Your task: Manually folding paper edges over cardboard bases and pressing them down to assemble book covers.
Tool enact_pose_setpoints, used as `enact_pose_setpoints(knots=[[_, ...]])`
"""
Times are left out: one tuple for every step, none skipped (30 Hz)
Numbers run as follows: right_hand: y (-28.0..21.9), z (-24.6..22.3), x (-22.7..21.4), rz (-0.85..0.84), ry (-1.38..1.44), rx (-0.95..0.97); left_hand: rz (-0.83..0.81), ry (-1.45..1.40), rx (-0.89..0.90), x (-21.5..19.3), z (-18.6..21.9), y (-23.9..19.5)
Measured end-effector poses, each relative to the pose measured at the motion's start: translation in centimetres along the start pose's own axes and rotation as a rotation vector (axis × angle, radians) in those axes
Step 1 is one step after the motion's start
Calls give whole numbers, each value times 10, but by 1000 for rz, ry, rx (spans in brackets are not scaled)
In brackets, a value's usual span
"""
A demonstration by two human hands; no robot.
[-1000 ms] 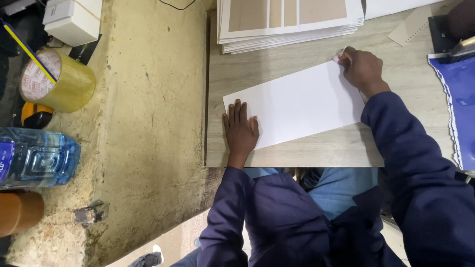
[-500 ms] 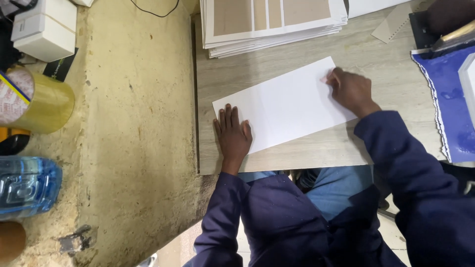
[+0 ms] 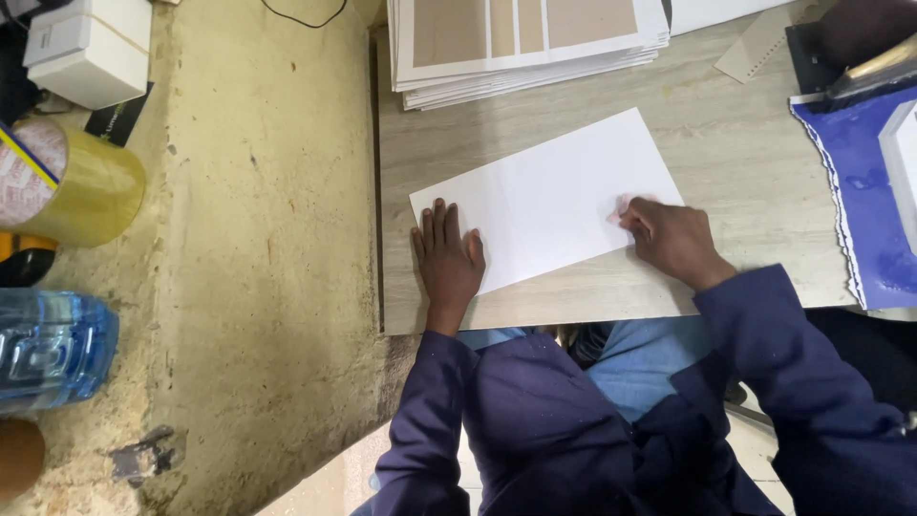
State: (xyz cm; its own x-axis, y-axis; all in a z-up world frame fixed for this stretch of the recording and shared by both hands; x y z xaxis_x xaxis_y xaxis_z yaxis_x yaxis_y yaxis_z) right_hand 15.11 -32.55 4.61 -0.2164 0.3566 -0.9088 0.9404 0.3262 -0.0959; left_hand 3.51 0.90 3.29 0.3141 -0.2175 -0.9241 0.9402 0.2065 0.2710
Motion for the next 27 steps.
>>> enact_pose_setpoints(knots=[[0, 4, -4, -2, -3, 6, -4, -5, 2, 0, 2, 4], [-2, 6, -8, 20, -9, 11, -13, 12, -4, -1, 2, 4], [-4, 8, -12, 41, -15, 15, -22, 29, -10, -2, 2, 4], [7, 20, -3, 54, -13, 17, -13, 30, -1, 1, 1, 5], [18, 35, 2, 139, -69, 90, 6, 29, 5, 3, 0, 6], [28, 49, 9, 209, -127, 154, 20, 30, -6, 5, -3, 0], [23, 36, 16, 208, -127, 144, 24, 33, -14, 5, -1, 2], [19, 20, 25, 204, -153, 94, 29, 29, -14, 3, 0, 3], [14, 4, 34, 200, -179, 43, 33, 25, -14, 2, 0, 3], [5, -17, 27, 205, -184, 38, 40, 21, -16, 2, -1, 2], [-4, -40, 24, 125, -106, -52, 42, 19, -19, 2, -1, 1], [-15, -64, 23, 44, -23, -139, 41, 19, -18, 1, -1, -1], [0, -57, 18, 48, -24, -140, 45, 19, -16, 3, 1, 3], [12, -51, 20, 22, -28, -110, 50, 19, -17, 3, -1, 2], [23, -45, 21, -3, -32, -80, 54, 18, -17, 3, -2, 1], [48, -30, 18, -11, -26, -83, 49, 25, -23, 4, -7, 0], [74, -12, 12, 57, -62, -17, 63, -1, 18, 4, -9, 0], [98, 7, 4, 129, -99, 54, 78, -29, 65, 4, -10, 1], [108, 21, 12, 124, -93, 55, 73, -24, 64, 1, -19, -8], [128, 36, 7, 199, -104, 76, 55, -34, 115, 1, -24, -6], [149, 50, 3, 275, -114, 98, 38, -42, 166, 0, -29, -4], [154, 50, 8, 270, -115, 87, 41, -40, 154, -1, -28, -3], [160, 51, 13, 297, -132, 107, 68, -70, 161, -2, -26, 0], [161, 52, 23, 318, -147, 131, 87, -97, 166, -4, -27, -2], [154, 29, 32, 306, -145, 123, 82, -93, 154, -4, -27, -3], [147, 6, 41, 265, -82, 103, 82, -109, 143, -4, -27, -3], [140, -17, 49, 223, -19, 83, 82, -125, 132, -4, -27, -3]])
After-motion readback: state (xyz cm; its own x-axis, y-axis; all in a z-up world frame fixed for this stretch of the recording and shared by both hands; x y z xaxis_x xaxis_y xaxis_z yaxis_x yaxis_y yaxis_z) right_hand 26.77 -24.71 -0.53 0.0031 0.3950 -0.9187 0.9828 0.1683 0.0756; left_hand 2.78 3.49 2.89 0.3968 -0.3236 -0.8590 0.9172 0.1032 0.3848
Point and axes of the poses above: each hand's wrist, its own y-axis towards the middle knuckle, its own x-axis out of the palm, z = x × y, the point moved 5 cm from there along y, towards the middle knuckle, and after that the axes turned 6 degrees about x, right-handed, at the moved point
